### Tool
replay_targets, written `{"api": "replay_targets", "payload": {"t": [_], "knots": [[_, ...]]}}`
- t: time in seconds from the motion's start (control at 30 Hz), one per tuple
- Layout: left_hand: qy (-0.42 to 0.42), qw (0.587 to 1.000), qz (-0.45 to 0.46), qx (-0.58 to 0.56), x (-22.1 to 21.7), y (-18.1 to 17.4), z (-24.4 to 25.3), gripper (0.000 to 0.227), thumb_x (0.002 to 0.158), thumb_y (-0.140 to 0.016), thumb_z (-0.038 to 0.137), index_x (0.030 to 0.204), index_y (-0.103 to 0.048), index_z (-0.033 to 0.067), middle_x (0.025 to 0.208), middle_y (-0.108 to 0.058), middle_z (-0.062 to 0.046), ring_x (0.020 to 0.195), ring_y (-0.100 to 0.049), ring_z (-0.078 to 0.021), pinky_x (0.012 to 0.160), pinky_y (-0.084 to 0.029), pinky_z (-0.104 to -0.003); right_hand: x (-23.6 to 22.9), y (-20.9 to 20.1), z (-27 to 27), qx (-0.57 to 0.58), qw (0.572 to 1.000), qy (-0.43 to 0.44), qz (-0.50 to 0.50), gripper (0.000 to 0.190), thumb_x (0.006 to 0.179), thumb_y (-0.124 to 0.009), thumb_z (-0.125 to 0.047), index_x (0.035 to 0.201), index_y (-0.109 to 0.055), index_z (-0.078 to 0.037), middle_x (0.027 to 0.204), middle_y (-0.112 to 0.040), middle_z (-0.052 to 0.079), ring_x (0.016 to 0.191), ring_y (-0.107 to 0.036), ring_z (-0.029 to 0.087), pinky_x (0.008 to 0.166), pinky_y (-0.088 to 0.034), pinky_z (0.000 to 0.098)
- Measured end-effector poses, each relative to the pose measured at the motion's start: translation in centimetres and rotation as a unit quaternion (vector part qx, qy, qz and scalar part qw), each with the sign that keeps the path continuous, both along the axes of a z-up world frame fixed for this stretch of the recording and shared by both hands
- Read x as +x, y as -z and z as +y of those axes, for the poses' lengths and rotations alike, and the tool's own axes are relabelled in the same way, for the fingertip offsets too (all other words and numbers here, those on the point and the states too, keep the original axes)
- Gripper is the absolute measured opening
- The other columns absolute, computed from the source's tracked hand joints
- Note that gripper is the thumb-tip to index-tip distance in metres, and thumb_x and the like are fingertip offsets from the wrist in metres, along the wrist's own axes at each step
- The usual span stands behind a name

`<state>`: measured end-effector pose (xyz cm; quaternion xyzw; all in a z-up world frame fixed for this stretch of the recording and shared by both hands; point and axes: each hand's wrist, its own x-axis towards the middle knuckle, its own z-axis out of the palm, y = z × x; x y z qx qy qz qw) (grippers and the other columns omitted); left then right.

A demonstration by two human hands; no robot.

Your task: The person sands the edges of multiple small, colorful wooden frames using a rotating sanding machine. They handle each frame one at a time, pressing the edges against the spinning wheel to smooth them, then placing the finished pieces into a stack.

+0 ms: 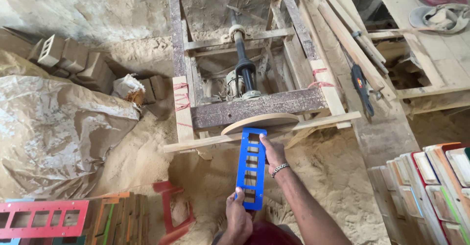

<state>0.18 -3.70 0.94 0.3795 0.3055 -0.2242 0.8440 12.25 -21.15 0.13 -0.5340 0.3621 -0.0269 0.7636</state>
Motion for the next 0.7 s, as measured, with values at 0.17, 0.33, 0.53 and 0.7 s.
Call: {"api": "replay_targets", "payload": {"t": [0.17,0.33,0.53,0.7], "knots": [[0.032,0.999,-0.003,0.042,0.7,1.1,1.6,0.037,0.103,-0.049,0.03,0.099,-0.068,-0.0019,0.085,-0.073,-0.012,0.07,-0.068,-0.0204,0.064,-0.055,-0.036,-0.1,1.7,0.5,-0.025,0.999,0.027,-0.026,0.037,0.093,-0.078,-0.034,0.07,-0.063,-0.008,0.068,-0.062,0.0,0.052,-0.057,0.01,0.045,-0.048,0.0303],[0.05,0.997,-0.002,0.064,3.6,3.7,6.1,0.029,0.104,-0.056,0.028,0.1,-0.064,0.0012,0.084,-0.066,-0.01,0.069,-0.063,-0.0201,0.059,-0.054,-0.039,-0.7,1.1,2.1,0.003,0.999,0.042,-0.019,0.036,0.094,-0.072,-0.035,0.075,-0.065,-0.006,0.071,-0.069,0.004,0.056,-0.065,0.015,0.049,-0.054,0.0326],[0.227,0.96,-0.015,0.163,15.2,3.1,13.6,0.025,0.1,-0.063,0.02,0.112,-0.071,0.0,0.091,-0.07,-0.009,0.077,-0.064,-0.022,0.064,-0.057,-0.038,-1.0,-1.5,6.2,0.096,0.992,0.08,0.03,0.037,0.1,-0.058,-0.043,0.099,-0.065,-0.007,0.083,-0.072,0.007,0.066,-0.071,0.02,0.052,-0.06,0.0356],[0.34,0.884,-0.138,0.289,13.0,-2.8,13.2,0.032,0.092,-0.073,0.024,0.118,-0.071,0.0043,0.103,-0.079,-0.017,0.096,-0.076,-0.0242,0.085,-0.054,-0.032,-3.8,-4.1,5.3,0.126,0.979,0.138,0.086,0.05,0.099,-0.055,-0.05,0.114,-0.062,-0.003,0.105,-0.073,0.015,0.096,-0.076,0.026,0.075,-0.063,0.0389]]}}
